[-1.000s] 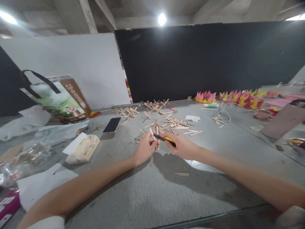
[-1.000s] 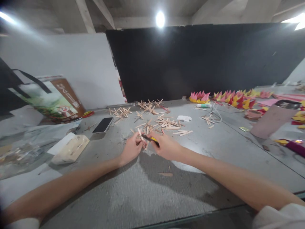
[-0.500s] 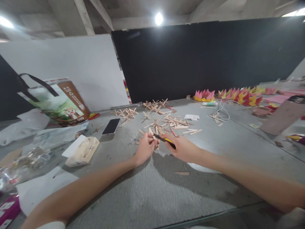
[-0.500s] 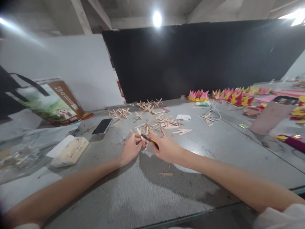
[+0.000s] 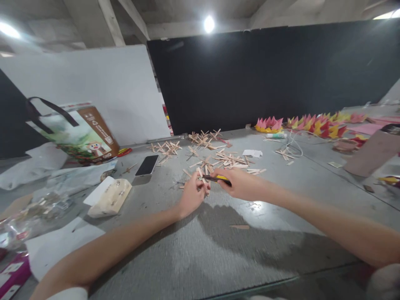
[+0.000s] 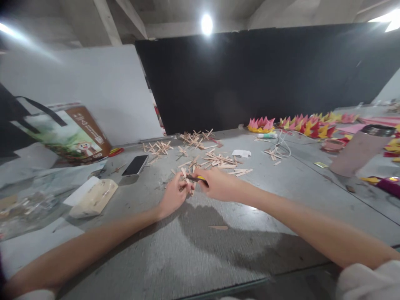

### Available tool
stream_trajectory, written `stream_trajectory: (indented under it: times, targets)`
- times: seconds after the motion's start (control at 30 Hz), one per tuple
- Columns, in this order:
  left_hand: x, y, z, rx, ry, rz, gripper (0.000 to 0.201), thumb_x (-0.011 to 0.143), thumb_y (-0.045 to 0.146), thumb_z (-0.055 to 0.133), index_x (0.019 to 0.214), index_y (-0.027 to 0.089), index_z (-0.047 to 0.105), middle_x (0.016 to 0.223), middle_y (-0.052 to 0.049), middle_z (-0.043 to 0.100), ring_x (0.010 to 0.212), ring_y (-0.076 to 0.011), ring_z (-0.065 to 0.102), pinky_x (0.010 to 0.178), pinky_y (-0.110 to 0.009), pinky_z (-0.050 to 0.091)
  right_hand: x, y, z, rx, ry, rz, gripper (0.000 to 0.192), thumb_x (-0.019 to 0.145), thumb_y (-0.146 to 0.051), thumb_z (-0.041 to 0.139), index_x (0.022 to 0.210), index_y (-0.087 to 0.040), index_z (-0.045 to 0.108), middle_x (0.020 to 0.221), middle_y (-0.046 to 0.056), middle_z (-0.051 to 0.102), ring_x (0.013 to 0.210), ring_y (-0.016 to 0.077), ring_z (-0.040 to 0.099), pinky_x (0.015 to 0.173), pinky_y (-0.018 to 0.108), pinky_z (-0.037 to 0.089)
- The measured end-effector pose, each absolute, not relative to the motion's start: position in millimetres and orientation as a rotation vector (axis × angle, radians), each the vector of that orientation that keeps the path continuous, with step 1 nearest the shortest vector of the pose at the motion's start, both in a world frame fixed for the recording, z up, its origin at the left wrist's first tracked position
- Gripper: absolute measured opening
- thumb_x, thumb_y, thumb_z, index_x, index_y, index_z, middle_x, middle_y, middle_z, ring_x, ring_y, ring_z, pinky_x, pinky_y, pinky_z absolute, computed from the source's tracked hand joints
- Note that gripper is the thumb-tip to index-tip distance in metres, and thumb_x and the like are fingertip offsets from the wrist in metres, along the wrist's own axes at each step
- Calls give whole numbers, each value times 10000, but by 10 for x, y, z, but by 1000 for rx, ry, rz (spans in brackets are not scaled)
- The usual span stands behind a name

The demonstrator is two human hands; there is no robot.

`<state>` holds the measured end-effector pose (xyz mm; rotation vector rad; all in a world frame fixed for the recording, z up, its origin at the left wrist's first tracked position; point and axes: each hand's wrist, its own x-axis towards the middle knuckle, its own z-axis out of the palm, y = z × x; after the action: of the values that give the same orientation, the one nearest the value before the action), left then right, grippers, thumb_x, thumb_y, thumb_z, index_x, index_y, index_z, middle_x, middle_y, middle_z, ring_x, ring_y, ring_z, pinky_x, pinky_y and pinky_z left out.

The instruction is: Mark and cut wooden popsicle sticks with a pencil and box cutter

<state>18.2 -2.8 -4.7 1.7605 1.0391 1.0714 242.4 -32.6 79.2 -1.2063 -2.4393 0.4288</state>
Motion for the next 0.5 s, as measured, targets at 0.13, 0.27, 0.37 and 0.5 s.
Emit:
stream_trajectory:
  times: [0.13,0.27,0.37,0.5]
  targets:
    - [166,3,-94,1758,1054,1069,217,927,277,614,1083,238,468,789,8,749,647,-151,708,663,-271,526,2359,-409,637,-1207,-2401,429,342,1005,-177,504,1303,-225,663,855,40,730,634,166,548,714,304,353]
    - [160,14,-122,1787,1048,1044,224,924,288,610,1077,242,454,792,0,764,680,-171,724,678,-286,526,2333,-493,477,-1197,-2349,453,404,1018,-168,471,1396,-200,610,832,36,718,633,170,559,779,325,380]
    - [158,7,-113,1834,1072,1017,215,932,297,596,1087,242,457,772,8,761,671,-171,712,673,-285,510,2343,-453,624,-1238,-2363,520,344,1005,-174,498,1309,-199,656,746,2,675,555,141,476,717,307,352]
    - [152,4,-90,1863,1089,1004,206,935,296,579,1097,240,465,775,12,762,652,-165,706,651,-278,493,2334,-360,808,-1272,-2393,499,284,965,-179,547,1202,-212,700,862,46,724,621,147,526,650,288,314]
